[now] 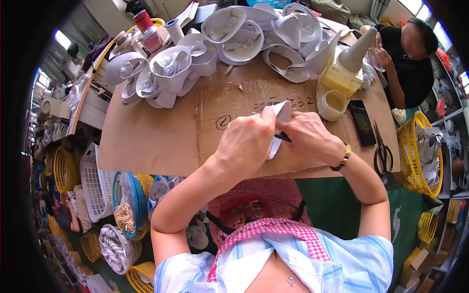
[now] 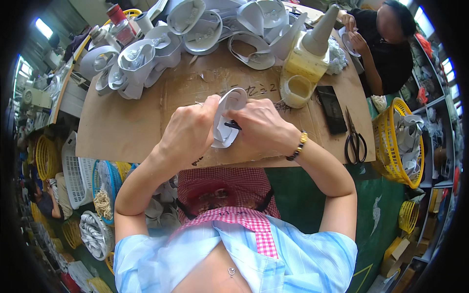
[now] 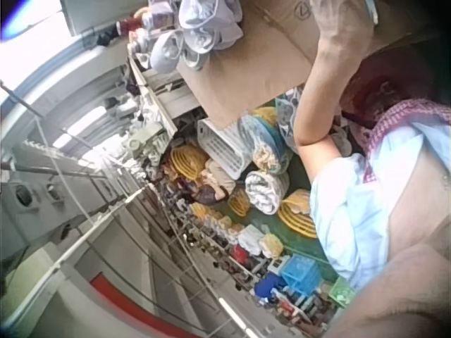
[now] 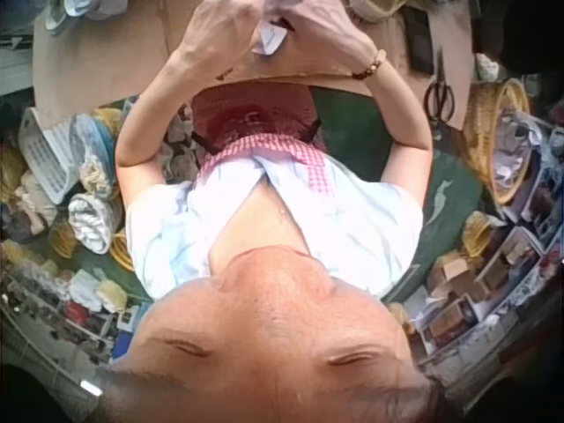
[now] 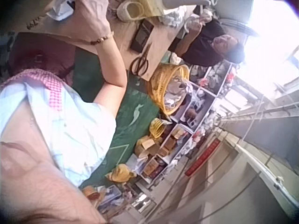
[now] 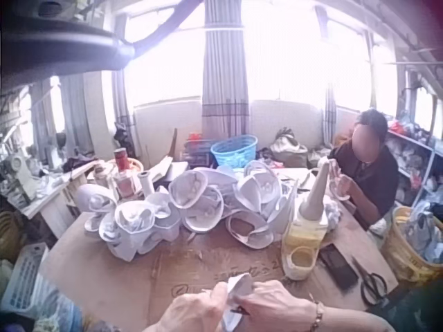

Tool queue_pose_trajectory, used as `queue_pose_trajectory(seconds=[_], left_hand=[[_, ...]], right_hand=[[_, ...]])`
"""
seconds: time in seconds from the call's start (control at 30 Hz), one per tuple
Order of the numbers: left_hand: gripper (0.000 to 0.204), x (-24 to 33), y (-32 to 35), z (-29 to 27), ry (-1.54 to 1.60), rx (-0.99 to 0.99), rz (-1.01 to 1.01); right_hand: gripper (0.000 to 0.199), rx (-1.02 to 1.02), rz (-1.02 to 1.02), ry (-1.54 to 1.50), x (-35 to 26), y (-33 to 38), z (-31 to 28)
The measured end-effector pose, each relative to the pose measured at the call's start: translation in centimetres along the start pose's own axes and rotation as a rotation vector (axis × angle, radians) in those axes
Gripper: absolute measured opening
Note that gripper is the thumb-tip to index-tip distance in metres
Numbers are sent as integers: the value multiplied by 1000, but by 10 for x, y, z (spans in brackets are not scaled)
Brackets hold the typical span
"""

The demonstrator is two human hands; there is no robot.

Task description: The person takes shoe components from a basket, applies adhesive to the inside and edges of the pieces with an applicator brush, picks up a fallen piece from the floor, and places the glued shoe uppers onto the table.

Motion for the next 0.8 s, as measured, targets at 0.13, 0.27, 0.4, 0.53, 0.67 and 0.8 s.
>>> queue_pose_trajectory(seconds=[0.13,0.27,0.4,0.53,0.67,0.8], left_hand=[[17,-3,-13,8,-1,20,13],[15,-21,-13,22,25,65,-35],[16,-36,-13,54,31,40,-93],[25,-37,-10,76,20,-41,-92],[49,-27,-6,64,-67,71,4],[46,-13,-12,73,-202,-32,134]], right_hand=[[10,43,-116,168,6,-16,29],[6,173,-165,428,9,-15,34],[5,264,-186,387,20,9,20],[6,164,-100,320,38,27,27],[11,223,-141,289,38,31,29],[16,233,-132,251,37,29,26]])
Point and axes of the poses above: each hand's wrist, its own y-axis away from the middle knuckle, its own z-axis out of the palm, x = y × z, the point moved 7 cm from there along -y, towards the middle knuckle, and after that the axes turned 7 degrees about -y, right-handed, at the moved point
